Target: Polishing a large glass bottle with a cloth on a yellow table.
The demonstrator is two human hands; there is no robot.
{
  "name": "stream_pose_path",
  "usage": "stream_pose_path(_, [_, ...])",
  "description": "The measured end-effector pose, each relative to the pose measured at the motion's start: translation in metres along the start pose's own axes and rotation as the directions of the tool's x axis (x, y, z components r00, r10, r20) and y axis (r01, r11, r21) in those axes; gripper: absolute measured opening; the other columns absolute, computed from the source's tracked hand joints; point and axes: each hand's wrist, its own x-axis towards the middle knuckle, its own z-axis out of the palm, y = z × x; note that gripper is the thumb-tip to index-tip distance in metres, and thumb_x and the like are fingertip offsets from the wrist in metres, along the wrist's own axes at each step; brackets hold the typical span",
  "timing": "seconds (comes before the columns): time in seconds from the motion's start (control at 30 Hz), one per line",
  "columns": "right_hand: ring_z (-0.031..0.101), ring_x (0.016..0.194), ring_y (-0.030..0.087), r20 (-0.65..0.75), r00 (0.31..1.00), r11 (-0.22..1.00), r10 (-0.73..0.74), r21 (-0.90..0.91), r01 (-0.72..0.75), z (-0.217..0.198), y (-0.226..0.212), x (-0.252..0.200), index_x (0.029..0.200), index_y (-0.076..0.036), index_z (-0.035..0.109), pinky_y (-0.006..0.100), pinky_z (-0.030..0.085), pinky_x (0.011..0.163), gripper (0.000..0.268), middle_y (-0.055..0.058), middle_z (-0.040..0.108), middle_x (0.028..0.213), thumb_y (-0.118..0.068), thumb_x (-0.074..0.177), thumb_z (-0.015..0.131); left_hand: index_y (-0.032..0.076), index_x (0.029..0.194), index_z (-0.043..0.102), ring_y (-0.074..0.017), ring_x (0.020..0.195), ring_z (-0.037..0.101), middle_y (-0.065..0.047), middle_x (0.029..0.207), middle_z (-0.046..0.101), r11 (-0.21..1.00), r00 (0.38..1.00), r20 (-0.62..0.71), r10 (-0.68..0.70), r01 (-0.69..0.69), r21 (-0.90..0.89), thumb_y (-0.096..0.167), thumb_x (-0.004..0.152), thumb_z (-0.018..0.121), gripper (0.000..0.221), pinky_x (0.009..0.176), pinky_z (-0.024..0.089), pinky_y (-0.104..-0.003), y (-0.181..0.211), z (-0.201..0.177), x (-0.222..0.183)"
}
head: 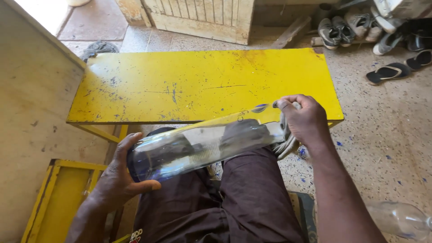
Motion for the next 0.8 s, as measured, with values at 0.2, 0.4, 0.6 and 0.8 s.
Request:
stream_pose_path(0.2, [0.063,0.135,0.023,0.124,0.991,0.996,0.044,-0.078,-0.034,-0.002,0.005,0.011,0.146,-0.026,0.068,0.041,0.049,0.109,0.062,0.004,0.064,0.154,-0.052,0.090,0.061,0.008,0.158,0.040,-0.0342,0.156,0.041,-0.018,0.167,0.042,0.950,0.957,-0.128,0.261,-0.231,0.212,0.038,0.049,0.105,0.130,0.128,0.034,-0.046,-0.030,0.002,0.003])
stream_pose_path(0.4, [0.067,0.119,0.020,0.134,0.991,0.969,-0.016,-0.242,0.048,0.006,0.004,0.010,0.139,-0.025,0.073,0.035,0.046,0.096,0.067,0.002,0.075,0.132,-0.064,0.085,0.067,0.008,0.159,0.039,-0.0329,0.157,0.041,-0.015,0.172,0.038,0.946,0.967,-0.097,0.235,-0.204,0.252,0.036,0.053,0.107,0.128,0.126,0.037,-0.045,-0.030,-0.008,0.007])
stream_pose_path(0.6, [0.069,0.120,0.026,0.103,0.991,0.928,-0.081,-0.355,0.113,0.016,0.015,0.015,0.146,-0.027,0.072,0.041,0.047,0.095,0.070,0.004,0.077,0.129,-0.063,0.086,0.073,0.013,0.166,0.031,-0.0307,0.163,0.027,-0.008,0.178,0.024,0.955,0.999,-0.041,0.029,-0.016,0.295,0.050,0.069,0.097,0.123,0.124,0.033,-0.050,0.001,-0.017,0.000])
stream_pose_path(0.8, [0.068,0.117,0.037,0.106,0.994,0.932,-0.032,-0.355,0.068,0.016,0.007,0.002,0.156,-0.026,0.065,0.050,0.050,0.086,0.074,0.015,0.074,0.132,-0.064,0.093,0.071,0.011,0.165,0.038,-0.0332,0.164,0.025,-0.012,0.175,0.034,0.866,0.957,-0.264,0.117,0.031,0.499,0.069,0.090,0.069,0.099,0.127,0.016,-0.065,0.000,0.012,-0.004])
